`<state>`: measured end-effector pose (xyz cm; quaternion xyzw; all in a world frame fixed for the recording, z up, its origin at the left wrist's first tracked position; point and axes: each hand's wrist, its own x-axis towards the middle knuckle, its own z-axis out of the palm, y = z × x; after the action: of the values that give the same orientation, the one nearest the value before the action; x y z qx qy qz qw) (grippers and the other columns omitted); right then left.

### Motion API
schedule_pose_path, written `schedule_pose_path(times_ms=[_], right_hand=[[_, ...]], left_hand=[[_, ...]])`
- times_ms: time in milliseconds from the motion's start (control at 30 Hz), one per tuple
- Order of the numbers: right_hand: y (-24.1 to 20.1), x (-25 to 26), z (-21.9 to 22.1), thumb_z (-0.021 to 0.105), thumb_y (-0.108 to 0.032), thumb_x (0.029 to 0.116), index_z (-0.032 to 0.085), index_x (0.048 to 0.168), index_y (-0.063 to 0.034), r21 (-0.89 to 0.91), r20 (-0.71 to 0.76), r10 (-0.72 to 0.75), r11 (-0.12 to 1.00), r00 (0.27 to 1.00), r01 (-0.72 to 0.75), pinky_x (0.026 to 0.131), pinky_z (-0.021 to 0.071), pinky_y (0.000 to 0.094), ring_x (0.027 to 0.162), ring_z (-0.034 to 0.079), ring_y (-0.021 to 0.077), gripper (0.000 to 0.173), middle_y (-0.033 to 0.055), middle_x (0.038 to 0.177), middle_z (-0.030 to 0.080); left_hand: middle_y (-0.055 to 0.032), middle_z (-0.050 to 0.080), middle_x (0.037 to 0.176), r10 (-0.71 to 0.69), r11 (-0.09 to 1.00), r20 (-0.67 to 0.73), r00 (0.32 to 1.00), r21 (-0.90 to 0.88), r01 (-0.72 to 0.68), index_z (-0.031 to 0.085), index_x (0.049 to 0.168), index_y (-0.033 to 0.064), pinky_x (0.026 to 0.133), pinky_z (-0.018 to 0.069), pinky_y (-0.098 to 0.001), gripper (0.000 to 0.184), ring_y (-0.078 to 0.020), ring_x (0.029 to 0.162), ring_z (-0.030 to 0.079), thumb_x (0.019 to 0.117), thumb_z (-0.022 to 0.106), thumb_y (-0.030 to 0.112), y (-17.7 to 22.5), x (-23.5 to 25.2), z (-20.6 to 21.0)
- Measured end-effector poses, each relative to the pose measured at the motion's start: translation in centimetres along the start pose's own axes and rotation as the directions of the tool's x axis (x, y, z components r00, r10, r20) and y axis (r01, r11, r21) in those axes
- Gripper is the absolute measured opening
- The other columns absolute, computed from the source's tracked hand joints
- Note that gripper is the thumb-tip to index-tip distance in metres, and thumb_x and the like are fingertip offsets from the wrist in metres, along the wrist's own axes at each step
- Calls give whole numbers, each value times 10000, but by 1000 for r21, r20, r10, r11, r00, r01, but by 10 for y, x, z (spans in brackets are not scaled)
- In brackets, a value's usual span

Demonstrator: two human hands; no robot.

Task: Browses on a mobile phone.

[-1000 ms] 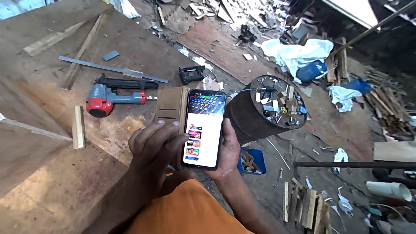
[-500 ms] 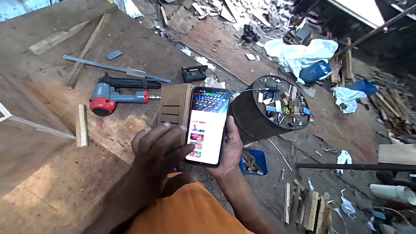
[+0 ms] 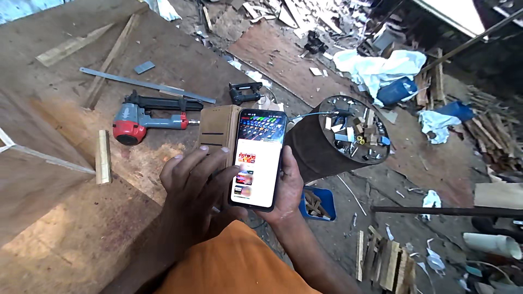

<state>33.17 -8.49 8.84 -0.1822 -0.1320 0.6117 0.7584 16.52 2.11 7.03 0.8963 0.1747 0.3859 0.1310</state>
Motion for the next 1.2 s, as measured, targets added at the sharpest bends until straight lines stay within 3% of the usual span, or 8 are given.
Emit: schedule_pose_path(times_ms=[200, 667, 867, 1033, 1200], right_hand=[[3, -3, 2, 347, -616, 1032, 604, 1319, -210, -11, 26, 35, 999, 999, -34, 859, 593, 395, 1089, 678, 155, 560, 49, 1204, 684], [4, -11, 2, 352, -613, 1036, 581, 1348, -223, -32, 41, 69, 997, 997, -68, 853, 592, 374, 1071, 678, 142, 549, 41, 1202, 678], [7, -4, 2, 446, -530, 1036, 601, 1330, -160, 47, 50, 23, 999, 998, -25, 942, 570, 409, 1129, 671, 181, 497, 86, 1213, 684], [9, -6, 2, 445, -532, 1037, 598, 1329, -165, 46, 53, 35, 998, 998, -38, 931, 574, 404, 1122, 672, 176, 493, 79, 1210, 683], [10, -14, 3, 390, -594, 1034, 592, 1327, -216, -10, 46, 84, 996, 995, -83, 851, 591, 380, 1053, 683, 145, 519, 43, 1170, 684]], left_hand=[[-45, 510, 1524, -29, 996, 24, 999, 79, 27, 637, 1357, 267, 1166, 201, -587, 662, -301, 1474, 348, 950, 418, 741, -2, 16, -1], [-32, 457, 1583, -45, 996, 96, 994, 86, 37, 639, 1385, 240, 1182, 181, -628, 681, -307, 1506, 314, 932, 482, 723, -5, 38, -10], [-45, 458, 1583, -46, 996, 92, 995, 84, 38, 641, 1387, 225, 1179, 191, -640, 690, -316, 1501, 327, 935, 472, 718, -5, 41, -11], [-38, 444, 1594, -61, 994, 100, 993, 95, 51, 639, 1388, 235, 1178, 185, -643, 684, -316, 1507, 313, 941, 458, 720, -5, 42, -13], [-42, 444, 1593, -63, 994, 90, 994, 98, 54, 643, 1387, 221, 1179, 180, -639, 708, -322, 1505, 312, 938, 455, 734, -6, 42, -15]])
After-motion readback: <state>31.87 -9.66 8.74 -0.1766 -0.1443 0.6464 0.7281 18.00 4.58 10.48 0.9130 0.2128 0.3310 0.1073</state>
